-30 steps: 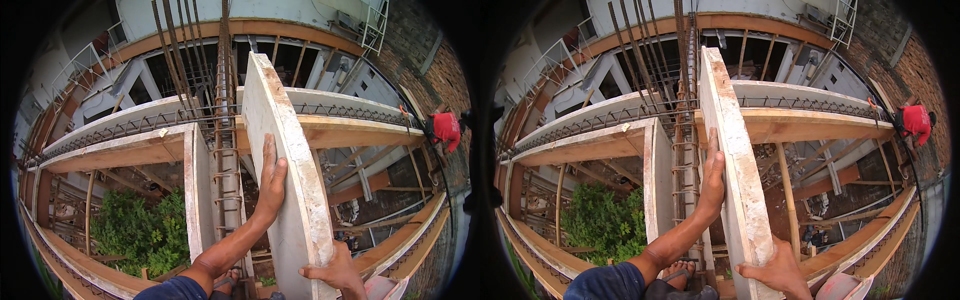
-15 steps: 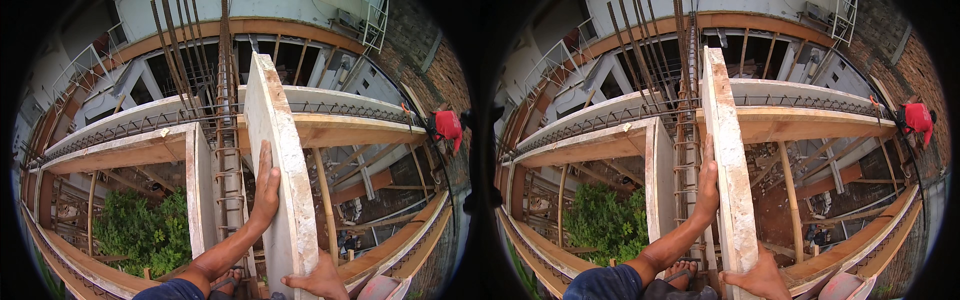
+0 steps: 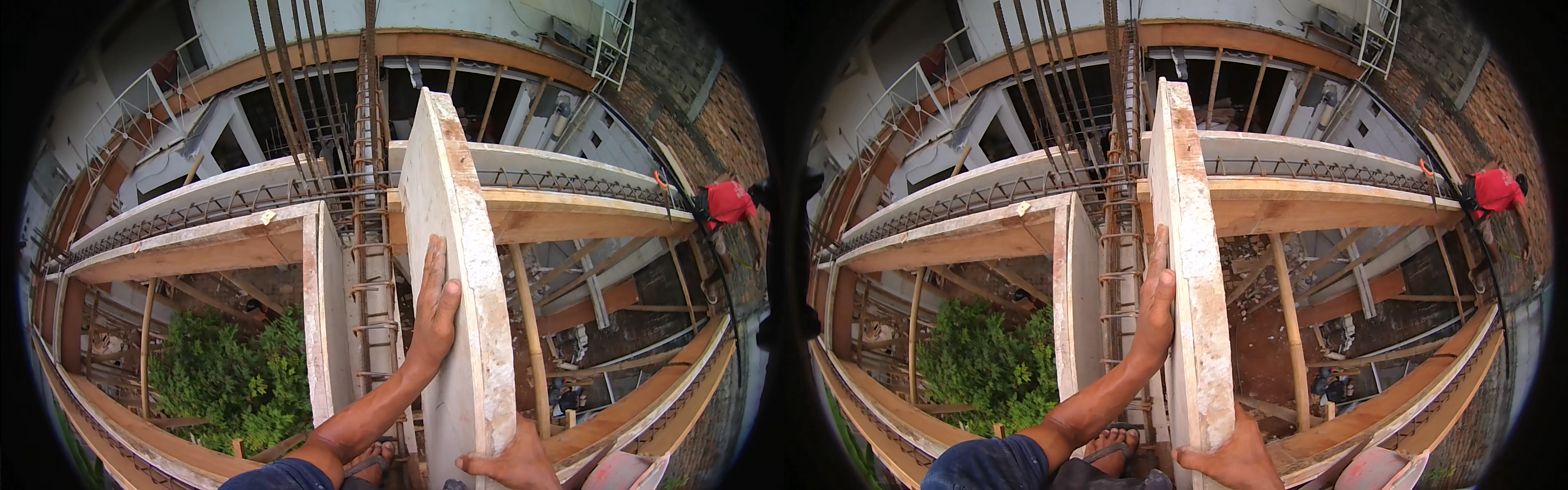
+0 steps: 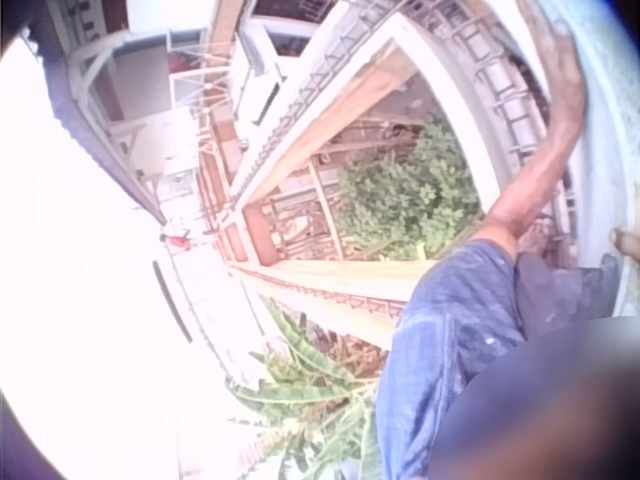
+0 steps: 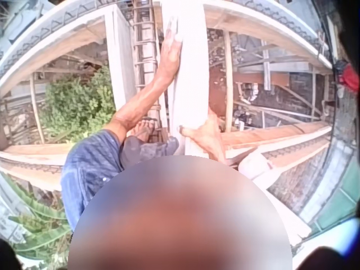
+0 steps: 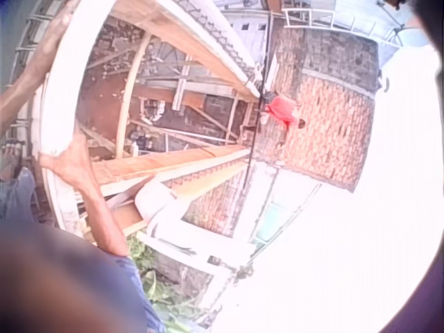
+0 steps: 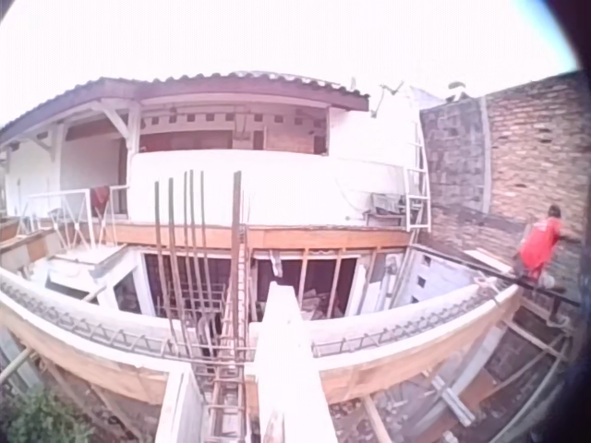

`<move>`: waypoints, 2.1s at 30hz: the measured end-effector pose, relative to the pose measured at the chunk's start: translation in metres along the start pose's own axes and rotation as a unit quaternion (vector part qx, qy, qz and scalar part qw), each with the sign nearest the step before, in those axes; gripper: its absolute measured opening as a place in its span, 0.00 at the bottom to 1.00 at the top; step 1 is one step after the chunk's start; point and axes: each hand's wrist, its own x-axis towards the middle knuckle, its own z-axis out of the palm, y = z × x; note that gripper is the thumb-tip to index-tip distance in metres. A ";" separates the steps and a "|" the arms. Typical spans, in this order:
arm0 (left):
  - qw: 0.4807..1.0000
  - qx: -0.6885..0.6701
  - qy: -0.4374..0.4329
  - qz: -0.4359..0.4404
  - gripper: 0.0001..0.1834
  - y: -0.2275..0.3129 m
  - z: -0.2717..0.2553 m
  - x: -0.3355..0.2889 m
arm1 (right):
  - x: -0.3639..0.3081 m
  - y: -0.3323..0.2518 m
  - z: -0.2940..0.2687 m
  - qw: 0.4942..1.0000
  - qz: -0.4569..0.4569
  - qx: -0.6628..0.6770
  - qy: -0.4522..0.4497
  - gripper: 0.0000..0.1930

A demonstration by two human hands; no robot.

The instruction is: The person positions a large wooden board onto a rebar-reinforced concrete structure. They use a small wooden block to tap the board into place and then use a hammer to secure it. The person adjusts the board's position multiple times to ensure it fits correctly within the formwork.

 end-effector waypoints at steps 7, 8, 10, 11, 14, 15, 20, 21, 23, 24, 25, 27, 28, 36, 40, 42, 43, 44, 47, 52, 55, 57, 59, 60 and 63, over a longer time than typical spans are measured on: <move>1.000 0.011 0.003 0.006 0.41 0.001 -0.002 -0.001 | 0.001 0.015 0.004 0.999 -0.005 -0.023 0.023 0.33; 1.000 0.013 0.001 0.006 0.41 0.001 -0.003 -0.001 | 0.002 0.017 0.005 0.999 -0.010 -0.035 0.029 0.33; 1.000 0.012 0.000 0.008 0.41 -0.001 -0.003 -0.001 | 0.003 0.020 0.005 0.999 -0.023 -0.028 0.029 0.33; 1.000 0.009 0.001 0.011 0.41 -0.001 -0.003 -0.001 | 0.003 0.019 0.005 0.999 -0.029 -0.025 0.028 0.32; 1.000 0.006 -0.001 0.013 0.41 0.000 -0.004 -0.001 | 0.003 0.013 0.005 1.000 -0.014 -0.003 0.015 0.31; 1.000 0.006 -0.002 0.013 0.41 0.001 -0.004 0.000 | 0.002 0.011 0.005 1.000 -0.010 0.013 0.008 0.31; 1.000 -0.002 -0.004 -0.006 0.41 0.007 -0.006 -0.002 | 0.001 0.003 0.005 0.999 -0.006 0.047 0.000 0.30; 1.000 0.000 -0.007 -0.008 0.41 0.006 -0.006 -0.004 | 0.001 0.003 0.005 0.999 -0.006 0.048 0.001 0.30; 1.000 0.015 -0.014 -0.009 0.41 0.004 -0.007 -0.012 | 0.002 0.004 0.004 0.999 -0.007 0.052 0.003 0.29; 1.000 0.018 -0.016 -0.005 0.41 0.001 -0.008 -0.019 | 0.003 0.006 0.004 0.999 -0.014 0.030 0.006 0.30; 0.999 0.030 -0.021 -0.016 0.40 -0.003 -0.010 -0.027 | 0.003 0.007 0.003 1.000 -0.019 0.009 0.010 0.30; 0.998 0.040 -0.026 -0.033 0.40 -0.012 -0.014 -0.047 | 0.004 0.010 0.000 0.999 -0.028 -0.016 0.004 0.31; 0.997 0.055 -0.035 -0.049 0.39 -0.018 -0.017 -0.058 | 0.005 0.011 -0.001 0.999 -0.033 -0.022 -0.005 0.31; 0.966 0.141 -0.086 -0.200 0.28 -0.067 -0.066 -0.136 | 0.005 0.020 -0.003 0.999 -0.033 -0.036 0.007 0.33; 0.956 0.170 -0.090 -0.223 0.26 -0.082 -0.079 -0.154 | 0.007 0.025 -0.002 0.998 -0.035 -0.048 0.021 0.33; 0.953 0.167 -0.093 -0.234 0.26 -0.087 -0.080 -0.156 | 0.007 0.025 -0.002 0.998 -0.042 -0.043 0.027 0.33; 0.954 0.163 -0.099 -0.233 0.26 -0.089 -0.080 -0.155 | 0.007 0.024 -0.002 0.998 -0.048 -0.034 0.030 0.33; 0.954 0.159 -0.106 -0.232 0.27 -0.091 -0.078 -0.154 | 0.007 0.023 -0.001 0.998 -0.054 -0.025 0.033 0.32; 0.959 0.115 -0.098 -0.241 0.31 -0.094 -0.065 -0.150 | 0.005 0.016 0.001 0.999 -0.047 -0.024 0.012 0.31; 0.972 0.126 -0.089 -0.178 0.38 -0.097 -0.036 -0.156 | -0.003 -0.004 0.004 0.994 -0.067 -0.084 0.019 0.29; 0.983 0.124 -0.034 -0.131 0.38 -0.096 -0.028 -0.163 | -0.009 -0.016 -0.001 0.990 -0.080 -0.117 -0.010 0.29; 0.980 0.120 -0.040 -0.156 0.39 -0.094 -0.025 -0.169 | -0.013 -0.023 -0.006 0.990 -0.069 -0.118 -0.022 0.30; 0.979 0.105 -0.038 -0.171 0.40 -0.091 -0.025 -0.174 | -0.016 -0.027 -0.011 0.993 -0.047 -0.107 -0.032 0.33; 0.982 0.097 -0.001 -0.163 0.39 -0.089 -0.027 -0.178 | -0.017 -0.029 -0.013 0.992 -0.058 -0.106 -0.037 0.34; 0.978 0.084 -0.030 -0.190 0.38 -0.089 -0.050 -0.186 | -0.017 -0.031 -0.015 0.991 -0.060 -0.101 -0.068 0.38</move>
